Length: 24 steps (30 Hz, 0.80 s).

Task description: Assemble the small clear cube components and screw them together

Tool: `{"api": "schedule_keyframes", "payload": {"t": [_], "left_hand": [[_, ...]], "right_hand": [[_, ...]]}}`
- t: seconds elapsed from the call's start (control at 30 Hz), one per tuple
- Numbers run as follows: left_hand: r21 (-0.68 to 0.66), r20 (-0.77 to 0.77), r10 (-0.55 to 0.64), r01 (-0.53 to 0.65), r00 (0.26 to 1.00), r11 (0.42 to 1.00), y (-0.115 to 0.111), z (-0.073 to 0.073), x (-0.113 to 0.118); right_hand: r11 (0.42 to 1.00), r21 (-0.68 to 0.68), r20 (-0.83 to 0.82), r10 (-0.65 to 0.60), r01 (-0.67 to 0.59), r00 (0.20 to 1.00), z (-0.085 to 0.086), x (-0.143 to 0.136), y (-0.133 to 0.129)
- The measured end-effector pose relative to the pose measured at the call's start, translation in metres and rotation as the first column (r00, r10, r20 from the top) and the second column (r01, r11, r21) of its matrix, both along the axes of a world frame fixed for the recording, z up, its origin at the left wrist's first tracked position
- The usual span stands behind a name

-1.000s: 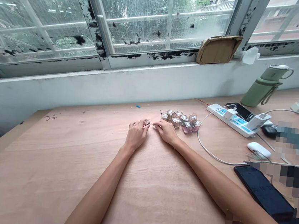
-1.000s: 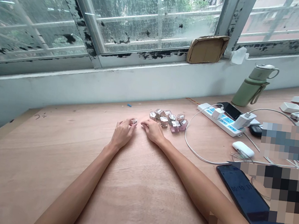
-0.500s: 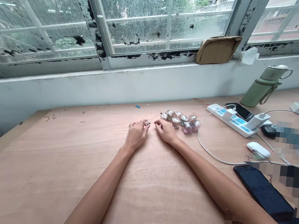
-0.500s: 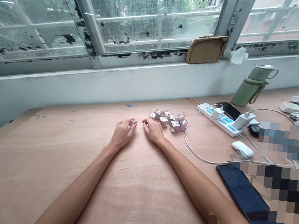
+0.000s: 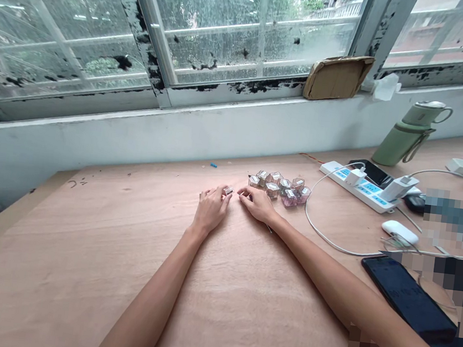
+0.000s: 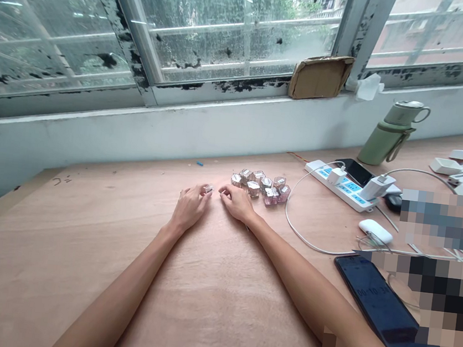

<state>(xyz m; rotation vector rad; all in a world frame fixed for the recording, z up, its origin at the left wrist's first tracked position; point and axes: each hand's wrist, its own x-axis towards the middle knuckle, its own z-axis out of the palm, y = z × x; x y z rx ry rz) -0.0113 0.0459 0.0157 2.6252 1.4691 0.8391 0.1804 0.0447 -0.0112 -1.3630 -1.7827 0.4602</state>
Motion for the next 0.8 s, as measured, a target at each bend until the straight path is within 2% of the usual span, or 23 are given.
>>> {"api": "schedule_keyframes", "payload": {"t": [0.4,0.8], "left_hand": [[-0.003,0.000,0.000,0.000,1.000,1.000,-0.0010,0.0012,0.0004],[-0.006,-0.004,0.000,0.000,1.000,1.000,-0.0007,0.0007,0.0003]], "right_hand": [[1.000,-0.022,0.055,-0.004,0.005,0.998,0.0046,-0.0007,-0.0042],[0.998,0.005,-0.085,0.058,-0.058,0.995,0.0034,0.0006,-0.0031]]}}
